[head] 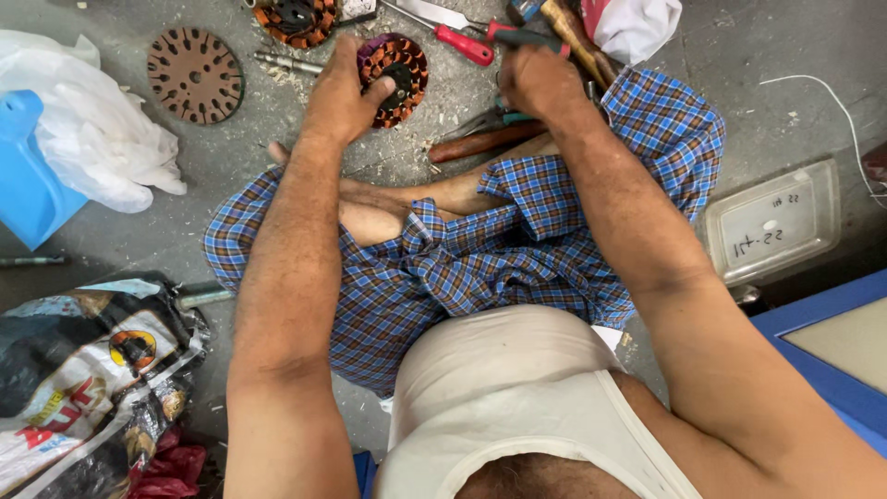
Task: The person assembles a fan motor stator, placing a copper-wound core onto a shaft and using pliers to secure components.
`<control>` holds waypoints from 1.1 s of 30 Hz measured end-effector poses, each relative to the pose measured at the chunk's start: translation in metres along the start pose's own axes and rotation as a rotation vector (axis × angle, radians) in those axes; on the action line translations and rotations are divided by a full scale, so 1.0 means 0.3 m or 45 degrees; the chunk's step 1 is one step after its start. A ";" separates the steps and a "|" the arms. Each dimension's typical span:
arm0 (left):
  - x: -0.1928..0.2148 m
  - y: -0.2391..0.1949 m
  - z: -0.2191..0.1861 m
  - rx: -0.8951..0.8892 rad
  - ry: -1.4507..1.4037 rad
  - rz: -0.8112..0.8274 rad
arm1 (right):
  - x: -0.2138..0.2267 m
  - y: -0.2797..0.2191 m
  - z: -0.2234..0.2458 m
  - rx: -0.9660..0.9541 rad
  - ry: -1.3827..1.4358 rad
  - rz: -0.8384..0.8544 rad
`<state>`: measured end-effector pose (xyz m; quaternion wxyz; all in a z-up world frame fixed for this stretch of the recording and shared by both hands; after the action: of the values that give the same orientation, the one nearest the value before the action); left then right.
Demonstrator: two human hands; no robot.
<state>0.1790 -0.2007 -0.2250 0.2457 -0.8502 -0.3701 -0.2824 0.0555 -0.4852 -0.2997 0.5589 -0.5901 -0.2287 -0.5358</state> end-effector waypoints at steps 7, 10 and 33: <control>-0.007 0.010 0.014 -0.032 -0.086 -0.037 | 0.175 -0.080 0.041 0.086 0.305 -0.494; 0.050 0.002 -0.041 -0.106 0.036 -0.167 | 0.193 -0.091 0.118 0.198 0.220 -0.459; 0.594 -0.468 0.282 -0.752 -2.079 -1.152 | 0.103 -0.193 0.288 0.662 -0.256 0.091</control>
<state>0.1975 0.0247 -0.1387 -0.4402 -0.5894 -0.6319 0.2439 0.0476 -0.4014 -0.2311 0.6845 -0.4849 -0.3918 -0.3778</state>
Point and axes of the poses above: each hand's wrist, its own y-axis towards the middle knuckle, its own x-axis out of the back of the hand, z = x × y, the point moved 6 cm from there along y, towards the middle knuckle, and after that the axes turned 7 degrees about -x, right-handed, at the moved point
